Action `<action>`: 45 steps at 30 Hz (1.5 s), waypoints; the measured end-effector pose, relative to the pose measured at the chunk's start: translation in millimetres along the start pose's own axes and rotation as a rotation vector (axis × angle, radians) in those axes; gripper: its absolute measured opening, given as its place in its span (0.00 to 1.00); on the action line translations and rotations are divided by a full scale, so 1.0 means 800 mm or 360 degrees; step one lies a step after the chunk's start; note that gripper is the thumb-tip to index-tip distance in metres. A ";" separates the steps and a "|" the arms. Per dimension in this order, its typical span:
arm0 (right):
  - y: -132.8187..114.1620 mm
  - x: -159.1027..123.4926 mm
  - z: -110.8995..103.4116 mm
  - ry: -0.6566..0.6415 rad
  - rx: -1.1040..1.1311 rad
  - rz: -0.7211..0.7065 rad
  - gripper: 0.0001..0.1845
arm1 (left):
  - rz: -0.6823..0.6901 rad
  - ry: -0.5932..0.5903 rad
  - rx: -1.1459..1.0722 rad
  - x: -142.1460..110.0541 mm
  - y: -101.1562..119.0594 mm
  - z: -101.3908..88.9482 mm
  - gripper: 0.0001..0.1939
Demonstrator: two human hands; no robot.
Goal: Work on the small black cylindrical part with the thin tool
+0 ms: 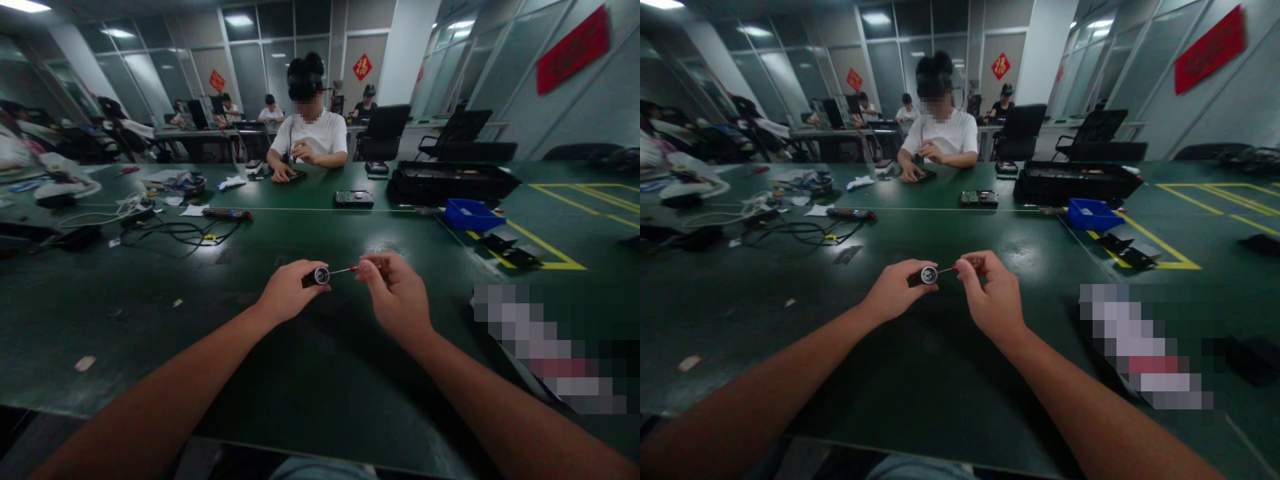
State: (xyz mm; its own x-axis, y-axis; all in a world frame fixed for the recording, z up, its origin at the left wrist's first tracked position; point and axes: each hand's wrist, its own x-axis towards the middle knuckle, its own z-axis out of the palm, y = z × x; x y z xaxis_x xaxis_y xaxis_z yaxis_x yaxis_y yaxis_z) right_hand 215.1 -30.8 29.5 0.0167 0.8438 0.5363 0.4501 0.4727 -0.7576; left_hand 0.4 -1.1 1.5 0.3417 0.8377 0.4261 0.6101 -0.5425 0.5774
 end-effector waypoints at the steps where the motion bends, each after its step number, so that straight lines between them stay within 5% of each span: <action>1: -0.002 0.001 -0.002 0.0017 -0.0117 -0.0028 0.11 | 0.0000 -0.0002 -0.0004 0.000 0.000 0.000 0.18; 8: -0.004 0.000 -0.004 0.0090 -0.0400 -0.0187 0.23 | 0.0018 -0.0002 -0.0025 -0.001 -0.002 0.000 0.18; 14: -0.007 -0.002 -0.005 -0.0108 -0.0327 -0.0397 0.04 | 0.0026 0.0000 -0.0033 -0.001 -0.003 0.001 0.18; 17: -0.007 -0.003 -0.008 -0.0243 -0.0279 -0.0458 0.05 | 0.0038 -0.0007 -0.0030 -0.001 -0.003 0.002 0.18; 22: -0.007 -0.007 -0.008 -0.0282 -0.0226 -0.0324 0.08 | 0.0015 -0.0011 -0.0021 0.000 -0.004 0.003 0.18; 30: 0.015 0.000 0.013 0.0022 0.0653 0.0316 0.14 | 0.0113 -0.0020 -0.0062 0.002 -0.004 0.000 0.18; 34: 0.037 0.014 0.013 -0.0014 0.1004 0.0626 0.15 | 0.0070 0.0048 -0.0060 0.002 -0.004 -0.002 0.18; 45: 0.022 0.006 0.010 0.0051 0.0651 0.0269 0.11 | 0.0031 -0.0008 0.0065 0.002 -0.008 -0.002 0.19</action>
State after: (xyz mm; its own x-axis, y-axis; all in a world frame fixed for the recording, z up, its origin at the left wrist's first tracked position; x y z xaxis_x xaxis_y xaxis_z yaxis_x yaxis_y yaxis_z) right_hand 216.3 -16.1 15.7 0.0899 0.9126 0.3988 0.0483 0.3959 -0.9170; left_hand -3.9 3.2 -0.6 0.3576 0.8272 0.4333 0.6320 -0.5560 0.5398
